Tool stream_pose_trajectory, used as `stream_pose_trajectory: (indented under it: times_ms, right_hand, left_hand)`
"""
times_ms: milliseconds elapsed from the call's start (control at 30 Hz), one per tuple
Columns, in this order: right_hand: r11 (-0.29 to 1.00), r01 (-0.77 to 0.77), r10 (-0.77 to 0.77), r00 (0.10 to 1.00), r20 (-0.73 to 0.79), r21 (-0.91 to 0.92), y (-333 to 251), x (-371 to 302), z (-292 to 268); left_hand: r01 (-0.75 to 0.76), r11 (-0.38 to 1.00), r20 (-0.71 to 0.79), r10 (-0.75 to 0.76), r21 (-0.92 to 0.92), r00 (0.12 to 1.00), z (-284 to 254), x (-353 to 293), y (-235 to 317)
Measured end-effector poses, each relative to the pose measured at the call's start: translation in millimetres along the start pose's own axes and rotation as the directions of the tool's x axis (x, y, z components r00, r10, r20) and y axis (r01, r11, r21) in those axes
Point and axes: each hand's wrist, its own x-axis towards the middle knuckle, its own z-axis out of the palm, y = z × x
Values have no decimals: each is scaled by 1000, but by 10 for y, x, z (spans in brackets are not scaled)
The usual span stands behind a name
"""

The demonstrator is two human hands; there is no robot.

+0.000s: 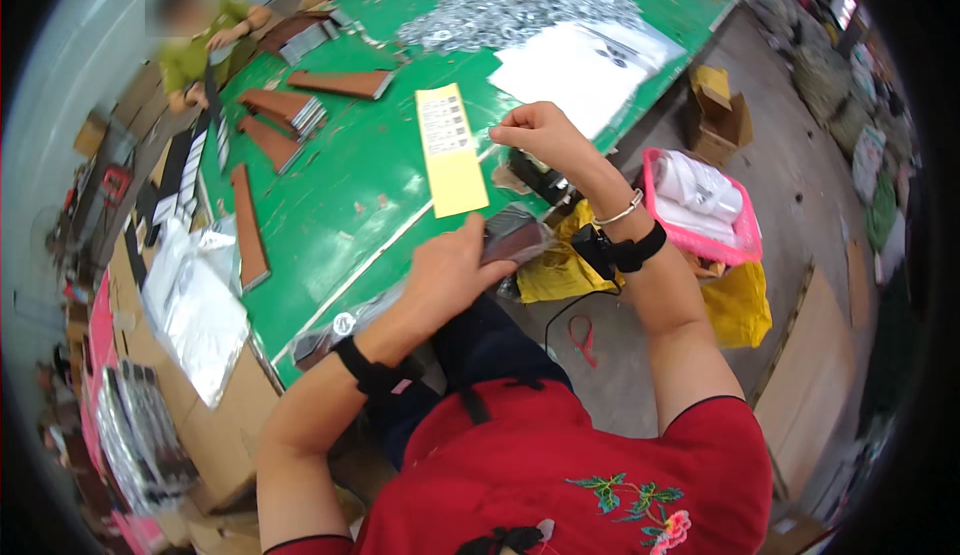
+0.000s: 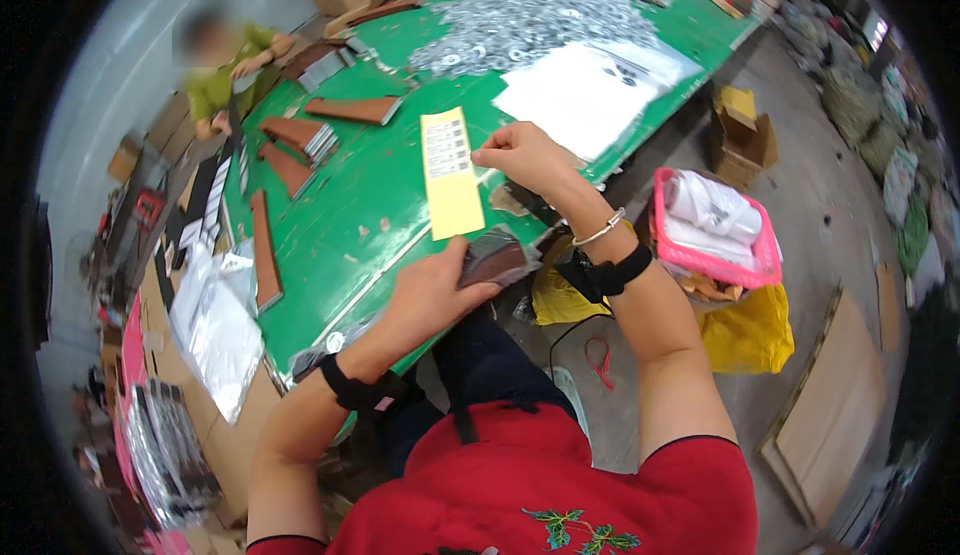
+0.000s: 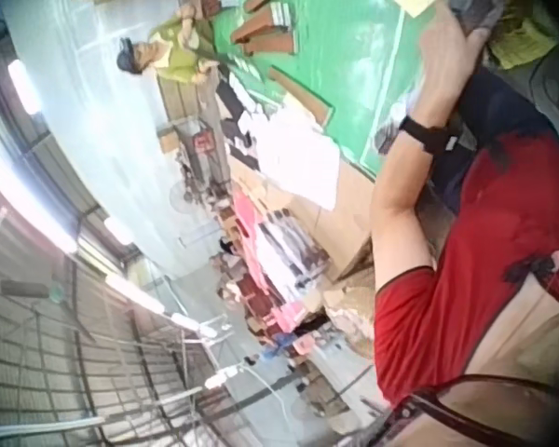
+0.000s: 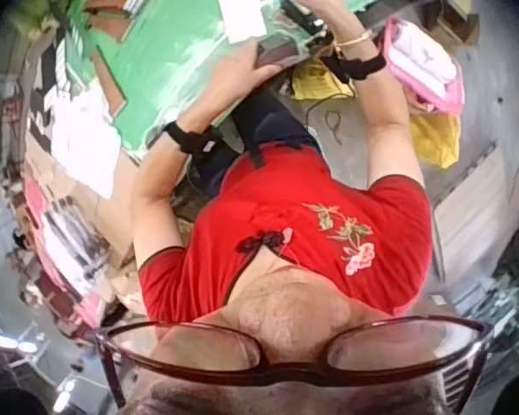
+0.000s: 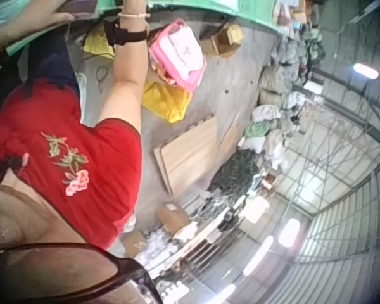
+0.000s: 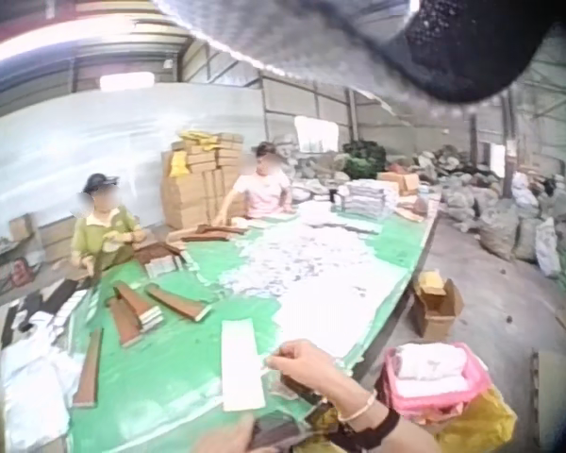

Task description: The person is putting wooden furniture components and small hardware kits into plastic bags and sealing them with tape.

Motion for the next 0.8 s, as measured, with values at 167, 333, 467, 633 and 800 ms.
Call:
stream_pose_trajectory:
  times_ms: [167,333,467,633,800]
  right_hand:
    - [999,-12,6,991,131,46,-92,109,564]
    - [992,109,-101,986,133,-56,-131,-123,852]
    - [986,100,-93,994,53,-132,-255,-449,853]
    - [990,119,-120,993,-21,-76,-162,-685,915]
    - [998,44,-41,997,-71,39,123,-871,962]
  left_hand:
    - [-2,1000,-170,-1,-15,985,123,-51,-153]
    - [2,999,-233,-11,-38,973,242,-110,-418]
    - [-22,995,-320,-11,-101,947,267,-74,-464]
    - [20,992,-253,-51,-124,966,313,-46,-551]
    - [50,991,-191,-74,-125,979,288,5,-602]
